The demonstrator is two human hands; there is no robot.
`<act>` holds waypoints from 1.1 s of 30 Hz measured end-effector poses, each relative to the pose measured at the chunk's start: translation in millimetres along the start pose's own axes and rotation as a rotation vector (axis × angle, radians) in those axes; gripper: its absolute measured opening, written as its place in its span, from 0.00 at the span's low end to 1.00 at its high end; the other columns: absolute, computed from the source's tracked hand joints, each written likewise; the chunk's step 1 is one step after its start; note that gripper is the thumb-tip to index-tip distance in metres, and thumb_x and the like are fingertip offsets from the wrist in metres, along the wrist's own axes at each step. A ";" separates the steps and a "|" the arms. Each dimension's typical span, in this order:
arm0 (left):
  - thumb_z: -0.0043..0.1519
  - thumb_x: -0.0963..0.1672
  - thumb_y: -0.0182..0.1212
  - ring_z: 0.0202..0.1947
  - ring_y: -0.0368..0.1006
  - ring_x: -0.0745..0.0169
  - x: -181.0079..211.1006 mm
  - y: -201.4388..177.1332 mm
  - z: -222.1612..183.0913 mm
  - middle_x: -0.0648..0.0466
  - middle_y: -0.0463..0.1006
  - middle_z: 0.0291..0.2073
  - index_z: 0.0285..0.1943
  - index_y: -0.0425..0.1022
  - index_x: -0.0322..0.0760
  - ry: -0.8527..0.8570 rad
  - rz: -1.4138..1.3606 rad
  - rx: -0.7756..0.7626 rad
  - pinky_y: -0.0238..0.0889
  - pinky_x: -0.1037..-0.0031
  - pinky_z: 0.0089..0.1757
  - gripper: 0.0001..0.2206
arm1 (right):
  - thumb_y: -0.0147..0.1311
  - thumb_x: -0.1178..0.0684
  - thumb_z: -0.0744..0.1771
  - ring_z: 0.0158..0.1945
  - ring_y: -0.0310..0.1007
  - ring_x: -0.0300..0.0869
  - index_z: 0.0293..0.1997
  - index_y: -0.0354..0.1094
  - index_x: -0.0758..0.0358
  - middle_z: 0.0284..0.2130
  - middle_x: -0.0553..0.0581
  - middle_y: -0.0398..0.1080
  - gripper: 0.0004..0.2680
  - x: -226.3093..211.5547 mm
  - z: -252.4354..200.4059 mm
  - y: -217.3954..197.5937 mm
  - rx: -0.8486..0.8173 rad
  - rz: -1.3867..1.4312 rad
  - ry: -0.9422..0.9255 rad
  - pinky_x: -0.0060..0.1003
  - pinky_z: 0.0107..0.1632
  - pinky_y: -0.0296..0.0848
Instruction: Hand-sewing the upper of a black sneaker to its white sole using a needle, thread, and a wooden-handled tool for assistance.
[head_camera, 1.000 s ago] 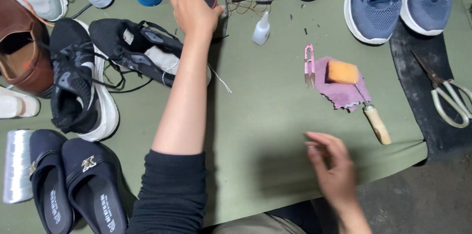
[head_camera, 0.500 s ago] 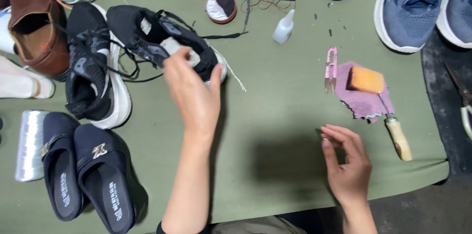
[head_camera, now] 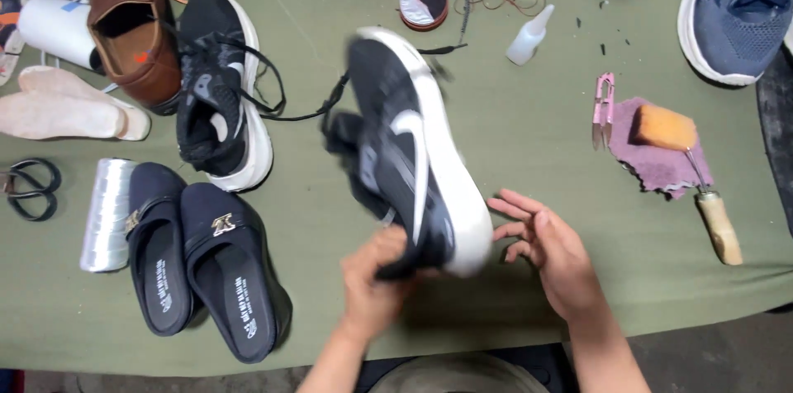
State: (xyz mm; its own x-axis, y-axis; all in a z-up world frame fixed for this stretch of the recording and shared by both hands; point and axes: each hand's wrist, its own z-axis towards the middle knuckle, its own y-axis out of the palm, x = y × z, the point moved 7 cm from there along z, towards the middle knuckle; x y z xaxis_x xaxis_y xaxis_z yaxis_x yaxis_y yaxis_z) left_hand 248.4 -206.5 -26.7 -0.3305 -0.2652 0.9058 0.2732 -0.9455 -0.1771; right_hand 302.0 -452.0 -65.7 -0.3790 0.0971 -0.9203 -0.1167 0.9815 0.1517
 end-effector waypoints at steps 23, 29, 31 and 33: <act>0.61 0.44 0.71 0.26 0.63 0.81 -11.8 23.9 -13.2 0.63 0.71 0.17 0.34 0.75 0.28 -0.811 -0.358 -0.284 0.65 0.84 0.28 0.11 | 0.58 0.52 0.68 0.53 0.73 0.49 0.51 0.75 0.56 0.53 0.55 0.68 0.07 -48.0 -36.5 87.9 0.077 -0.900 -0.739 0.43 0.56 0.75; 0.63 0.43 0.69 0.27 0.67 0.82 -31.0 23.8 -26.2 0.59 0.77 0.19 0.40 0.79 0.28 -0.826 -0.393 -0.285 0.68 0.84 0.29 0.09 | 0.57 0.52 0.69 0.47 0.73 0.47 0.38 0.71 0.58 0.43 0.52 0.70 0.04 -43.5 -41.3 84.0 0.084 -0.862 -0.743 0.42 0.54 0.72; 0.63 0.43 0.68 0.33 0.71 0.80 -43.6 24.1 -37.9 0.55 0.82 0.25 0.47 0.80 0.27 -0.859 -0.381 -0.286 0.71 0.82 0.34 0.11 | 0.56 0.52 0.70 0.43 0.71 0.45 0.40 0.70 0.56 0.38 0.49 0.69 0.03 -38.0 -40.7 76.7 0.107 -0.853 -0.720 0.38 0.51 0.71; 0.62 0.44 0.69 0.41 0.72 0.75 -64.7 23.2 -53.2 0.48 0.83 0.36 0.55 0.75 0.25 -0.874 -0.385 -0.279 0.73 0.76 0.40 0.17 | 0.59 0.50 0.68 0.42 0.70 0.44 0.43 0.71 0.56 0.36 0.49 0.67 0.05 -44.1 -40.6 80.6 0.099 -0.853 -0.713 0.38 0.50 0.70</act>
State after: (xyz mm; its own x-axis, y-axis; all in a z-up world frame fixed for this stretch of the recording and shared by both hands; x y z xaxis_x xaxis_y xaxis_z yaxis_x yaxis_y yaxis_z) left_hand 228.0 -221.4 -109.9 0.4608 0.1951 0.8658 0.0277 -0.9782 0.2057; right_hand 272.1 -383.9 1.7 0.4077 -0.5737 -0.7104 -0.0021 0.7774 -0.6290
